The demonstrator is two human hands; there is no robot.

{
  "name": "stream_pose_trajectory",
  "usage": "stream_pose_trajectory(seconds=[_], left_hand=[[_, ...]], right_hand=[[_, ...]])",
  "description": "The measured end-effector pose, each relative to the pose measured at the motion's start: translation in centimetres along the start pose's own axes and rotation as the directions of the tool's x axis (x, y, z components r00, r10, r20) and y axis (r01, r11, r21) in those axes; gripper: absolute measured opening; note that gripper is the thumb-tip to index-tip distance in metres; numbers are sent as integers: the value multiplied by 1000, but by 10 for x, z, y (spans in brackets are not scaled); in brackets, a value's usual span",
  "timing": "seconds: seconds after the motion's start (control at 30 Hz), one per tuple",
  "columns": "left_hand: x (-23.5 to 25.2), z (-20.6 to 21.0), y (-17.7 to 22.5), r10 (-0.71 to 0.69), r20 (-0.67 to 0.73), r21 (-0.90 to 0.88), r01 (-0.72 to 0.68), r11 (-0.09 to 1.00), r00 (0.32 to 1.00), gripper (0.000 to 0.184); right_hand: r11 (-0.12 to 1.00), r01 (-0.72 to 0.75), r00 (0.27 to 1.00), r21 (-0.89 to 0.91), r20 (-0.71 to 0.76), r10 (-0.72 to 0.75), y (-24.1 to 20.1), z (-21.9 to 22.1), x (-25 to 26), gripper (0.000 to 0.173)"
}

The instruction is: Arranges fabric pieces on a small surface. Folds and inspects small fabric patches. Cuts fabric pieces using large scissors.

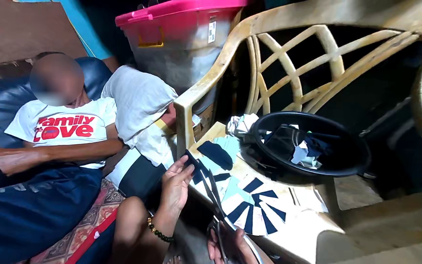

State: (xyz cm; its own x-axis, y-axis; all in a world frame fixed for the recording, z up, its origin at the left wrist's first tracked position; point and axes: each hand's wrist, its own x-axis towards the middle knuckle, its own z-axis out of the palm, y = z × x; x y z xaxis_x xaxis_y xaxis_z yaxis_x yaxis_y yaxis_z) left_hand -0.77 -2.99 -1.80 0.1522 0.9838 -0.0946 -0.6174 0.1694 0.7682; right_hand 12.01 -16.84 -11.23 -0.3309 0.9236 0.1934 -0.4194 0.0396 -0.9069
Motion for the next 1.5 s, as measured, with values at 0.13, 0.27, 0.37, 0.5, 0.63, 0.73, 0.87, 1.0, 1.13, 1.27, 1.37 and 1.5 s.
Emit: stream_pose_trajectory(seconds=[0.13,0.27,0.37,0.5,0.63,0.73,0.87,1.0,1.13,1.27,1.37,1.5], left_hand=[[-4,0,-2,17,54,29,-19,999,998,27],[-7,-2,-4,67,120,95,-79,992,991,31],[-10,-6,-7,115,206,136,-145,980,972,33],[-14,-10,-12,149,305,139,-198,970,941,35],[-16,-16,-17,163,343,122,-216,969,925,37],[-16,-16,-18,166,303,115,-209,971,938,38],[-15,-16,-16,159,287,110,-197,974,945,38],[-12,-16,-15,165,286,110,-203,973,944,38],[-8,-19,-16,175,310,126,-222,967,935,37],[-10,-23,-18,196,386,120,-259,958,901,38],[-16,-24,-24,191,436,124,-269,955,879,37],[-19,-26,-35,173,442,105,-243,964,880,38]], right_hand=[[1000,-2,1000,16,-9,2,0,-1,0,75],[998,12,1000,60,26,-13,0,-1,-1,76],[993,61,994,104,84,-70,6,-5,1,76],[982,102,989,157,86,-117,7,-3,3,76],[962,109,990,250,61,-128,10,1,4,76],[952,146,986,270,35,-161,12,2,7,77],[929,157,986,335,-1,-166,14,6,9,75],[943,108,986,315,-154,-62,8,16,8,64],[974,48,955,220,-294,20,-1,23,8,59],[966,78,986,248,-164,-38,5,15,6,65],[961,122,988,248,-121,-94,9,11,6,72],[958,158,980,241,-154,-123,9,10,6,72]])
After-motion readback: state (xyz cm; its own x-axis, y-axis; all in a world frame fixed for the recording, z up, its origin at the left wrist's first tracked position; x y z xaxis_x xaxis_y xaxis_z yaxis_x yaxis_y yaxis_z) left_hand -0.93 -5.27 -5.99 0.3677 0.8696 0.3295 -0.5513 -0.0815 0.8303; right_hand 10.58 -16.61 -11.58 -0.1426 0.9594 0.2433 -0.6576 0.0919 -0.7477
